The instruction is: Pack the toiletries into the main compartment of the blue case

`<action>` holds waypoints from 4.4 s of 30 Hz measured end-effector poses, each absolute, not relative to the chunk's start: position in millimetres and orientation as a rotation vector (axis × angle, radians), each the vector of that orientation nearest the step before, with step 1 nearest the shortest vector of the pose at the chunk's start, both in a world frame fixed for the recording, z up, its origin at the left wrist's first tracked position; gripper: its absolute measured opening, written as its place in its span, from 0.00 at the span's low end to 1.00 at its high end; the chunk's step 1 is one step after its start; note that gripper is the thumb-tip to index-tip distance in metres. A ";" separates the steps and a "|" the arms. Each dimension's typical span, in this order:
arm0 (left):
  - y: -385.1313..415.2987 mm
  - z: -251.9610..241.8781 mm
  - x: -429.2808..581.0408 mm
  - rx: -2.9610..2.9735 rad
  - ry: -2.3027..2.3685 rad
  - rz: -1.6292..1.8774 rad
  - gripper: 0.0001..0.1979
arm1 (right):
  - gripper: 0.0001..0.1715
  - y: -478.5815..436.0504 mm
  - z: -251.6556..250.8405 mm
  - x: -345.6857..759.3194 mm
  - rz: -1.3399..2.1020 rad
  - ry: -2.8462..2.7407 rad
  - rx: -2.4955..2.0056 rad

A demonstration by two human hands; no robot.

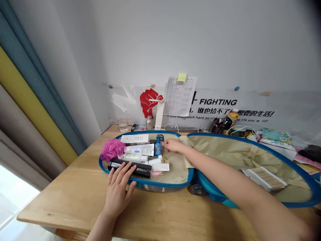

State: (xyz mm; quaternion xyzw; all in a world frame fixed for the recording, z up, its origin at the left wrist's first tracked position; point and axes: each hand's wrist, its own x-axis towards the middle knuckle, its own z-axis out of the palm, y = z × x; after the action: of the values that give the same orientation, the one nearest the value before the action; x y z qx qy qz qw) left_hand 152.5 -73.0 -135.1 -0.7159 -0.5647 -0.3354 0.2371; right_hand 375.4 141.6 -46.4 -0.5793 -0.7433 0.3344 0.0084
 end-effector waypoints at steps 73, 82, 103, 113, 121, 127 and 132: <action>-74.0 -134.5 154.5 -1.983 -1.554 -0.955 0.21 | 0.23 150.7 -38.7 394.1 1.444 -1.832 -1.491; -73.5 -137.0 153.3 -1.982 -1.562 -0.926 0.21 | 0.21 144.3 -33.2 401.4 1.453 -1.866 -1.469; -73.9 -134.9 154.4 -1.977 -1.552 -0.937 0.21 | 0.22 148.1 -44.5 382.1 1.280 -2.305 -1.944; -74.2 -134.3 154.0 -1.980 -1.568 -0.952 0.22 | 0.22 135.2 -39.8 385.1 0.904 -2.601 -1.814; -74.6 -132.8 155.0 -1.988 -1.542 -0.947 0.21 | 0.23 122.5 -43.3 378.5 0.490 -2.828 -1.628; -74.8 -135.0 154.7 -1.983 -1.596 -0.943 0.23 | 0.23 123.0 -47.1 377.4 0.400 -2.897 -1.564; -74.7 -135.1 154.8 -1.987 -1.594 -0.950 0.24 | 0.21 125.9 -51.2 378.9 0.374 -2.889 -1.554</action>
State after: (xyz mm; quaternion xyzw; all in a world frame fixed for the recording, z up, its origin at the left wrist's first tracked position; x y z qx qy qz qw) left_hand 154.8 -74.7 -135.1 -0.7147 -0.5731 -0.3417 0.2098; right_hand 378.9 125.9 -51.2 -0.4692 -0.8722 0.1129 -0.0798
